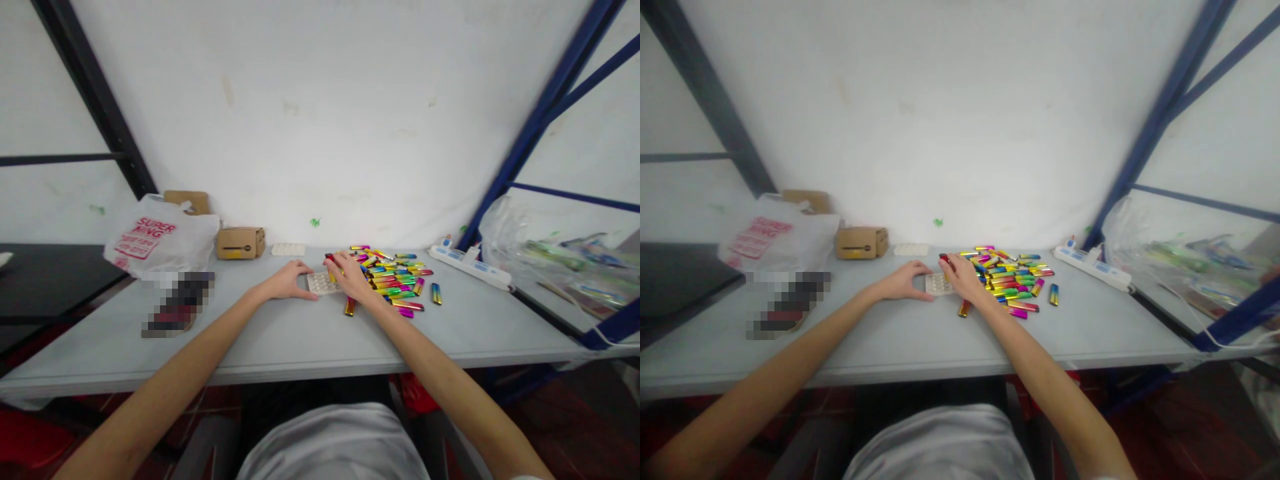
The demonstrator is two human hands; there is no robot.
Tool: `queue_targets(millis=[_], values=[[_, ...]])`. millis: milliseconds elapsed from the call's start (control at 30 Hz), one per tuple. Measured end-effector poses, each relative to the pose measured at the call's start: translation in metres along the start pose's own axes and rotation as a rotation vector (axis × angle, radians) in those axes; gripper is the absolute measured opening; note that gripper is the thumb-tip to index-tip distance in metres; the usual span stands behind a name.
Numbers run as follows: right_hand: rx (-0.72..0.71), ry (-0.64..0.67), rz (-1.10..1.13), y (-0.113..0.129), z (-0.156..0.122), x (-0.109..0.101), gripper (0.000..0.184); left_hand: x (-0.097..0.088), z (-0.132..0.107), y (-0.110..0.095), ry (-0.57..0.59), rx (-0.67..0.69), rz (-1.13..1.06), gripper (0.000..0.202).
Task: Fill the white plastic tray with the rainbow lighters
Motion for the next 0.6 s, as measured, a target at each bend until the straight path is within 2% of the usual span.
queue_targets(millis=[167, 367, 500, 600], values=[[0.067, 0.063, -0.055, 0.0, 0.007, 0.008, 0.032, 0.0, -0.001, 0.001, 0.036, 0.011, -0.015, 0.085], [-0.042, 0.289, -0.121, -0.005, 0.021, 0.025, 0.027, -0.001, 0.0, 0.006, 0.07, -0.004, -0.027, 0.08], [-0.121, 0.356, -0.184, -0.008, 0.026, 0.031, 0.028, -0.001, 0.001, 0.01, 0.051, -0.045, -0.046, 0.079], [-0.124, 0.39, -0.222, -0.011, 0.029, 0.032, 0.03, -0.001, 0.001, 0.01, 0.05, -0.058, -0.064, 0.076]])
Point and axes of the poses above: each hand's wrist, its own z-axis towards the middle knuckle, its own x-axis out of the palm, y = z × x, the point moved 3 cm from there along z, towards the middle knuckle, and after that the axes turned 5 degrees about z, right-handed, at the moved point
